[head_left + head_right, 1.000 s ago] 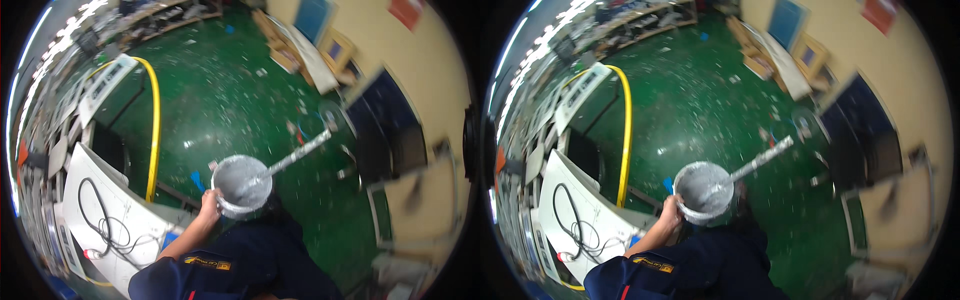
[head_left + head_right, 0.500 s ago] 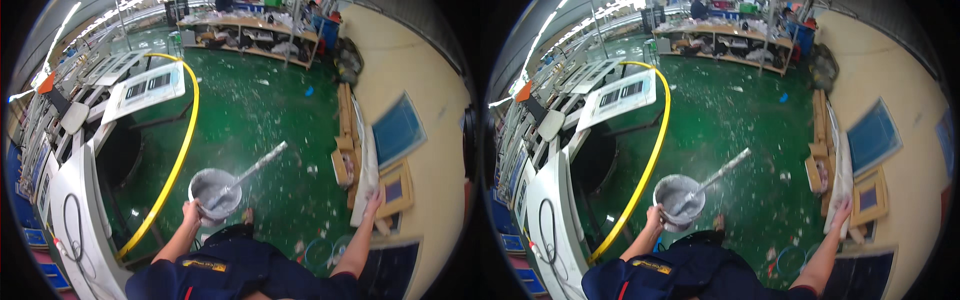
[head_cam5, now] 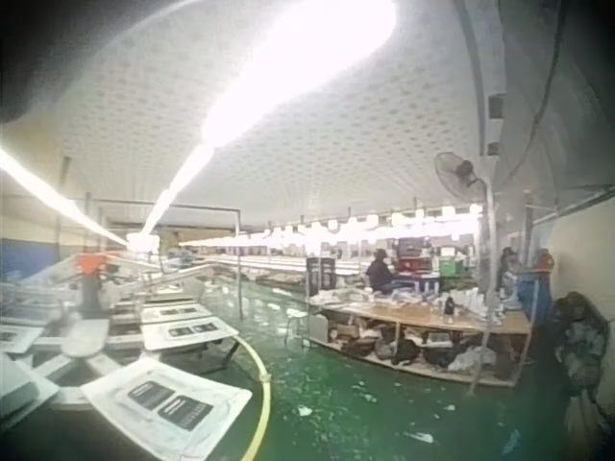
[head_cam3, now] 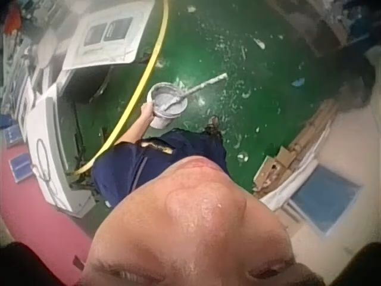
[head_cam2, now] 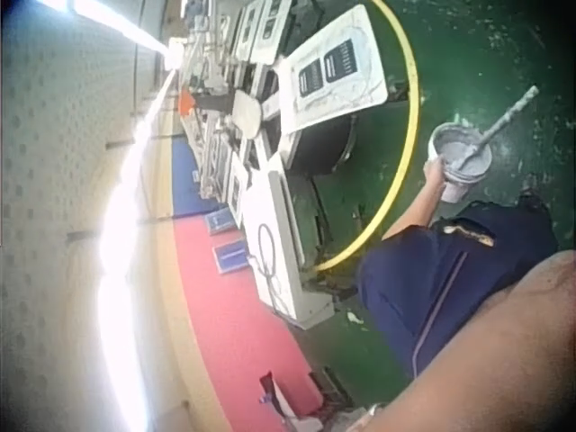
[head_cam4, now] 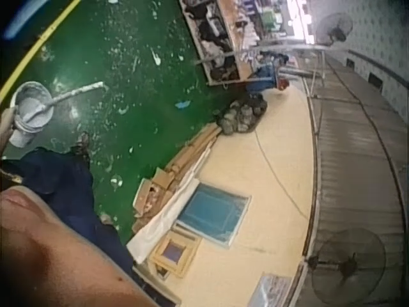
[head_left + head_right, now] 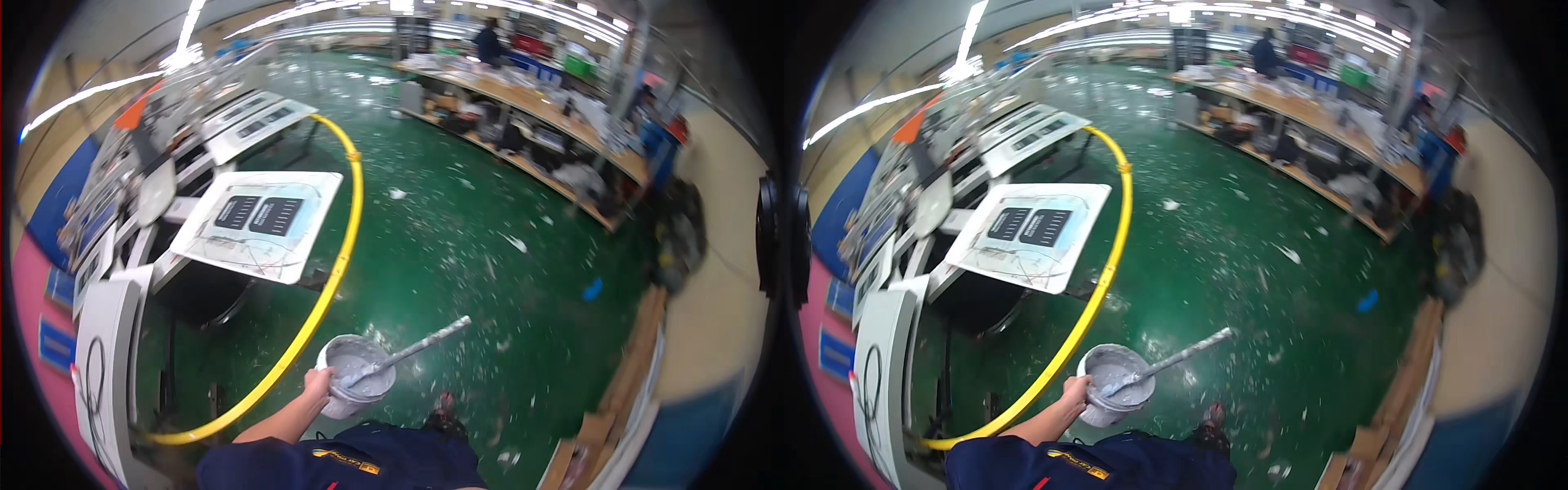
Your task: Mix white and gray paint or ink using a spatula in a print shop environment.
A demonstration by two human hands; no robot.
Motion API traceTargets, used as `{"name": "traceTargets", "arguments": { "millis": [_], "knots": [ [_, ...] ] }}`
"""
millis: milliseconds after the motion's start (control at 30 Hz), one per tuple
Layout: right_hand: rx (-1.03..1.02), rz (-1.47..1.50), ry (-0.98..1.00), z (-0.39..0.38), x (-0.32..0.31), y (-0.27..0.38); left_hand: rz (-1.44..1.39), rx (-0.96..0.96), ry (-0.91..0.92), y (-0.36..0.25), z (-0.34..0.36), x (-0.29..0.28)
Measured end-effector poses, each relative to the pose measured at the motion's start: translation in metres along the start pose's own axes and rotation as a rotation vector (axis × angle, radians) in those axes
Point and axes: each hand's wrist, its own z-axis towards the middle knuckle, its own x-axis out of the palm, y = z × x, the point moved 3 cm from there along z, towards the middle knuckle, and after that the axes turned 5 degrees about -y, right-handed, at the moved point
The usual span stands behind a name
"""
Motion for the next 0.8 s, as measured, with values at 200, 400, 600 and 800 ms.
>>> {"name": "traceTargets", "arguments": {
  "millis": [200,400,600,800],
  "knots": [
    [-0.160,-0.518,0.173,0.266,0.326,0.289,-0.347,-0.099,-0.055,-0.191,0.059,0.192],
    [-0.777,-0.177,0.403,0.280,0.829,0.614,-0.452,-0.140,-0.076,-0.355,0.227,0.393],
    [0.014,0.066,0.773,0.466,1.057,0.550,-0.335,-0.013,-0.191,-0.582,0.399,0.615],
    [-0.293,-0.201,0.736,0.399,1.534,0.541,-0.384,-0.107,-0.227,-0.776,0.608,0.725]
  ]
}}
